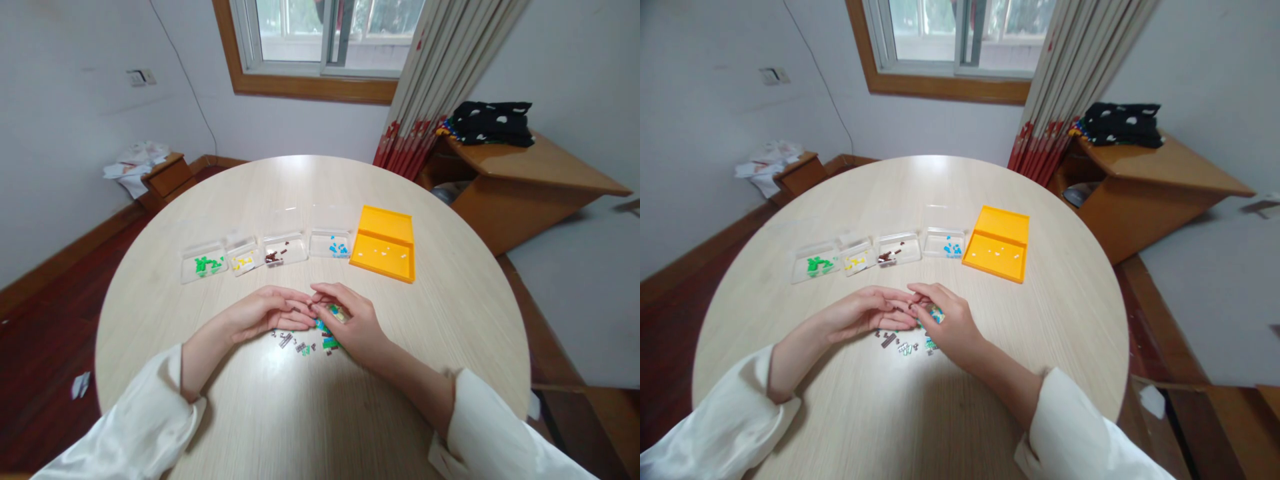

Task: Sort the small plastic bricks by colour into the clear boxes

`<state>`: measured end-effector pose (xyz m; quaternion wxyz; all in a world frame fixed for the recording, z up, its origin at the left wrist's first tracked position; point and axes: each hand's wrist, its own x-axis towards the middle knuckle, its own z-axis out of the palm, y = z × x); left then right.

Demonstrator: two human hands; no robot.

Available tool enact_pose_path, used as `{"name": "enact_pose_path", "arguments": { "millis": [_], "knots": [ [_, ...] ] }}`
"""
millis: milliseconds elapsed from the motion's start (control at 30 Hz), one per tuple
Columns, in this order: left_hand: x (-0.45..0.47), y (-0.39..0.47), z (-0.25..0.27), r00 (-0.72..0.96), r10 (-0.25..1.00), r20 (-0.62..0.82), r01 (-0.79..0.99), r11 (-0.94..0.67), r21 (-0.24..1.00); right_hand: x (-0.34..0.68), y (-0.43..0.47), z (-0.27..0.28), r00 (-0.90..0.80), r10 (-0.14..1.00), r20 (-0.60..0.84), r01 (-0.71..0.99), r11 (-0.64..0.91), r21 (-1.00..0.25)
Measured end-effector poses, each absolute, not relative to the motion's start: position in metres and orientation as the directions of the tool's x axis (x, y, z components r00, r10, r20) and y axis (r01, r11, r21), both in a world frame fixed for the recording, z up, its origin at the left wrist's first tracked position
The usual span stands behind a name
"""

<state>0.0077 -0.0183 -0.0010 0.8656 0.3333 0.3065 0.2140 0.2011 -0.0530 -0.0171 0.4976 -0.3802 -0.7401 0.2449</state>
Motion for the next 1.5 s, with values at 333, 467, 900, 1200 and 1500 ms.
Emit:
{"name": "enact_pose_path", "arguments": {
  "millis": [333, 467, 900, 1200, 1500],
  "knots": [
    [0.008, -0.018, 0.000, 0.660, 0.640, -0.393, -0.168, 0.637, 0.753, 0.201, -0.053, -0.015, -0.222, 0.760, 0.611, 0.364, 0.646, -0.671],
    [0.002, -0.013, 0.004, 0.507, 0.765, -0.398, -0.228, 0.564, 0.794, 0.202, -0.052, -0.014, -0.236, 0.743, 0.627, 0.386, 0.664, -0.641],
    [-0.001, -0.002, 0.019, 0.107, 0.905, -0.411, -0.323, 0.423, 0.847, 0.203, -0.053, -0.029, -0.635, 0.651, 0.416, 0.472, 0.753, -0.458],
    [-0.004, 0.002, 0.015, 0.133, 0.911, -0.390, -0.335, 0.411, 0.848, 0.202, -0.053, -0.026, -0.658, 0.665, 0.352, 0.500, 0.736, -0.457],
    [-0.005, -0.003, 0.012, 0.227, 0.928, -0.296, -0.338, 0.360, 0.869, 0.202, -0.054, -0.027, -0.657, 0.658, 0.367, 0.489, 0.743, -0.457]
  ]
}}
